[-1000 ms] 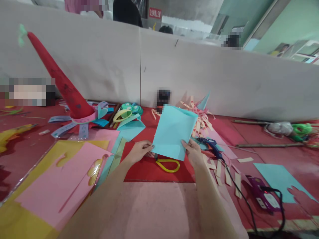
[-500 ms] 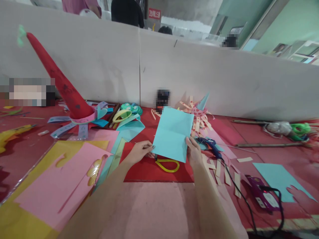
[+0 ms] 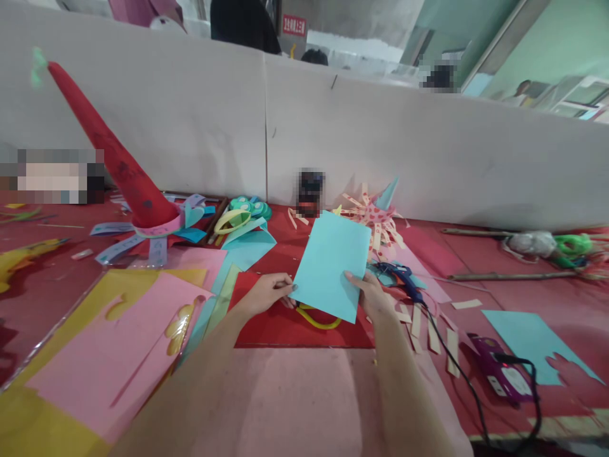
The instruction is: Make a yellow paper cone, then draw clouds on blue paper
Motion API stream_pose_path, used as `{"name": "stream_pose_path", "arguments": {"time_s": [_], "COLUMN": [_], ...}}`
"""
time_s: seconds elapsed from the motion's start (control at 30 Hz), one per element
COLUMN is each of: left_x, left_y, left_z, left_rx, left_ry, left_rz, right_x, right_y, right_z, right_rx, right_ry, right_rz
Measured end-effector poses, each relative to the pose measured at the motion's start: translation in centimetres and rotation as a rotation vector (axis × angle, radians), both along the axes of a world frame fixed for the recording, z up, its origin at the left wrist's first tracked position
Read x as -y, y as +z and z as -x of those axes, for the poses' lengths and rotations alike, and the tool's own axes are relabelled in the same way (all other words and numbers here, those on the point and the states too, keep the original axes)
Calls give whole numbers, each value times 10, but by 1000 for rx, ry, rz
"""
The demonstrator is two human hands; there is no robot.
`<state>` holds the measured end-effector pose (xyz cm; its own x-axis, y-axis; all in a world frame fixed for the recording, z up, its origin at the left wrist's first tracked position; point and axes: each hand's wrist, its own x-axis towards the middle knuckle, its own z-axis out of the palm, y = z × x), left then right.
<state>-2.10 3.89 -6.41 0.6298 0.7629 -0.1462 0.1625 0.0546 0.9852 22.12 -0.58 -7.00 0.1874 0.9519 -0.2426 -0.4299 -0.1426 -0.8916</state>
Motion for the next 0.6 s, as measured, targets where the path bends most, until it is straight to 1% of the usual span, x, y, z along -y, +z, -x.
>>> {"name": "stream_pose_path", "arguments": {"time_s": [0.1, 0.2, 0.27, 0.4, 0.6], "left_x": [0, 0, 0, 2, 3], "left_y": [-1, -1, 0, 1, 1], "left_z": [0, 0, -1, -2, -3], "left_rx": [0, 1, 3, 9, 10], "left_ry": [-5, -6, -2, -6, -17], "left_rz": [9, 12, 15, 25, 19], "right_x": [-4, -6, -7, -9, -11], "right_y": [-1, 0, -1, -4, -11], "right_z": [-3, -2, 1, 4, 4], "right_rx": [-39, -55, -57, -58, 41], "right_ry": [-85, -162, -211, -350, -449], "right_rz": [-64, -82, -74, -31, -8]}}
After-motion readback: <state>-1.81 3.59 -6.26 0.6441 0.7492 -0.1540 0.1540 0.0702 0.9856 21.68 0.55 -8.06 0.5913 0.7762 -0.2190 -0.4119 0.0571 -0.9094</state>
